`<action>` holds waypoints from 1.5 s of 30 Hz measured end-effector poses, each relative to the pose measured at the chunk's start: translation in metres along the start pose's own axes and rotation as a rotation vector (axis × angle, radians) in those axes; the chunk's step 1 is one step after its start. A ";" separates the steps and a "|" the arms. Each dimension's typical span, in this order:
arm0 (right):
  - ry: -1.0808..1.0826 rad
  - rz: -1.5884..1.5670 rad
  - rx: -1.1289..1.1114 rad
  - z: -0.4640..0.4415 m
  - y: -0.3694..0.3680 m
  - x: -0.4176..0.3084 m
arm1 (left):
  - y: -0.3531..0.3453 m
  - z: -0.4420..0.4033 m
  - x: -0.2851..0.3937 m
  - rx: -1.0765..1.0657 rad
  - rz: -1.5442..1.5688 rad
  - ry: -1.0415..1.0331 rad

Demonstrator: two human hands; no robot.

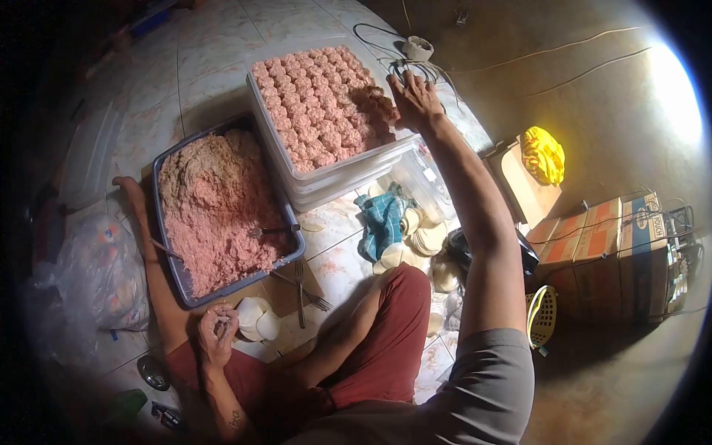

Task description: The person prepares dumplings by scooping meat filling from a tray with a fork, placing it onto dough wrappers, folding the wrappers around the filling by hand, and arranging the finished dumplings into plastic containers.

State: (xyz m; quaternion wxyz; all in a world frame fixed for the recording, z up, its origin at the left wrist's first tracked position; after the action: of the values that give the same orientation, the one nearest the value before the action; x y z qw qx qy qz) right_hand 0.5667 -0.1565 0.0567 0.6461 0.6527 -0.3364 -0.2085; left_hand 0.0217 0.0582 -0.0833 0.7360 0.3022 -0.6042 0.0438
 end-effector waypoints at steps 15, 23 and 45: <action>0.484 -0.794 0.114 0.107 0.106 -0.206 | -0.057 0.020 -0.012 -0.087 -0.886 -0.313; 0.709 -0.065 -0.196 0.099 -0.063 -0.320 | -0.065 0.020 -0.058 0.206 -0.935 -0.340; 0.716 -0.545 -0.518 0.087 -0.082 -0.337 | -0.060 0.005 -0.034 -0.003 0.035 -0.093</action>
State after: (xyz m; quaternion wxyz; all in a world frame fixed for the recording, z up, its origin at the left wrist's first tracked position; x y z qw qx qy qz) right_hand 0.2878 0.0160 -0.0856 0.7833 0.5657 0.1506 -0.2092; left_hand 0.0336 0.0171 -0.1373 0.7068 0.2921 -0.6429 0.0415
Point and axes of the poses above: each hand's wrist, its own z-axis away from the middle knuckle, its own y-axis out of the back of the hand, x = y × z, the point moved 3 cm from there along -z, towards the middle knuckle, and after that the axes turned 11 degrees about -z, right-handed, at the moved point
